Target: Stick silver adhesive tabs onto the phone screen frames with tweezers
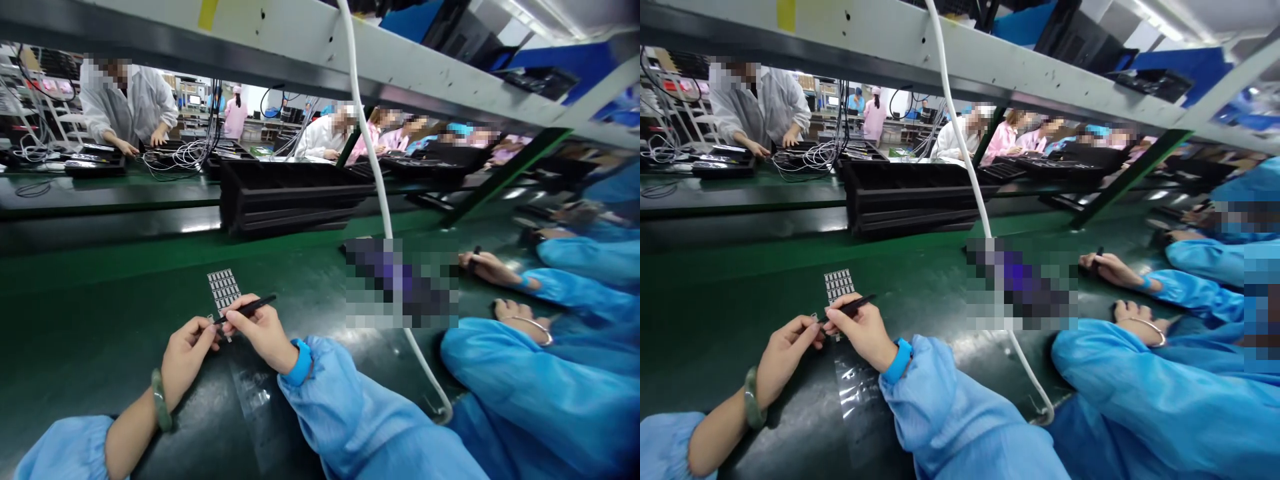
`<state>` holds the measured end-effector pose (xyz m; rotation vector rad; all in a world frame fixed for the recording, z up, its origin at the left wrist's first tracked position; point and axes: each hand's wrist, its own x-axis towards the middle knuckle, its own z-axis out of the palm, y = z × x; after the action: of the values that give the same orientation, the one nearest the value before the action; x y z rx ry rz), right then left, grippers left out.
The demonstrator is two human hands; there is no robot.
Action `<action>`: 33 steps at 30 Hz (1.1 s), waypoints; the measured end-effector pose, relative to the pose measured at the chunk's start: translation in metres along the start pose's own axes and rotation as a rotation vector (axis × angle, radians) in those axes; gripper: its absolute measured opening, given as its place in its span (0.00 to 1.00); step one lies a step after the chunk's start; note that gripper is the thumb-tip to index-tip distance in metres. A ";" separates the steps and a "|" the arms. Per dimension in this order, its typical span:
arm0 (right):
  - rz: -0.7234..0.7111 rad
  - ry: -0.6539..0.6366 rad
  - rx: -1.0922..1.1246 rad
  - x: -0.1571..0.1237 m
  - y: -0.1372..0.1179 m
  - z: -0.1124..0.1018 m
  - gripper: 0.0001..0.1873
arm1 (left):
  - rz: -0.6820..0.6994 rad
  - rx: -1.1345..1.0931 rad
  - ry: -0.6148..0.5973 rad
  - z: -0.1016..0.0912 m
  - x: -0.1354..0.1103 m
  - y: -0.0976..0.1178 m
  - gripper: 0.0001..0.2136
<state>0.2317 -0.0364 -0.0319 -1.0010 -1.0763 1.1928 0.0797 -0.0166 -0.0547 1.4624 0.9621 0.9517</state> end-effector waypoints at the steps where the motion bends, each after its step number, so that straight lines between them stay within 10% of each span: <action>1: -0.062 -0.026 -0.056 -0.001 0.000 -0.001 0.10 | -0.007 0.000 0.002 -0.001 0.001 -0.001 0.12; 6: -0.440 -0.051 -0.394 -0.004 -0.005 -0.008 0.03 | -0.046 -0.007 0.027 -0.003 0.002 -0.005 0.12; 17: -0.205 -0.006 -0.413 -0.002 -0.005 -0.009 0.06 | -0.075 0.023 0.030 0.005 0.000 0.007 0.11; 33: -0.276 -0.050 -0.509 -0.004 -0.012 -0.011 0.04 | -0.027 0.092 -0.021 0.003 -0.002 0.003 0.09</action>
<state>0.2442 -0.0423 -0.0230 -1.1610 -1.5484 0.7342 0.0821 -0.0195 -0.0519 1.5297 1.0186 0.8809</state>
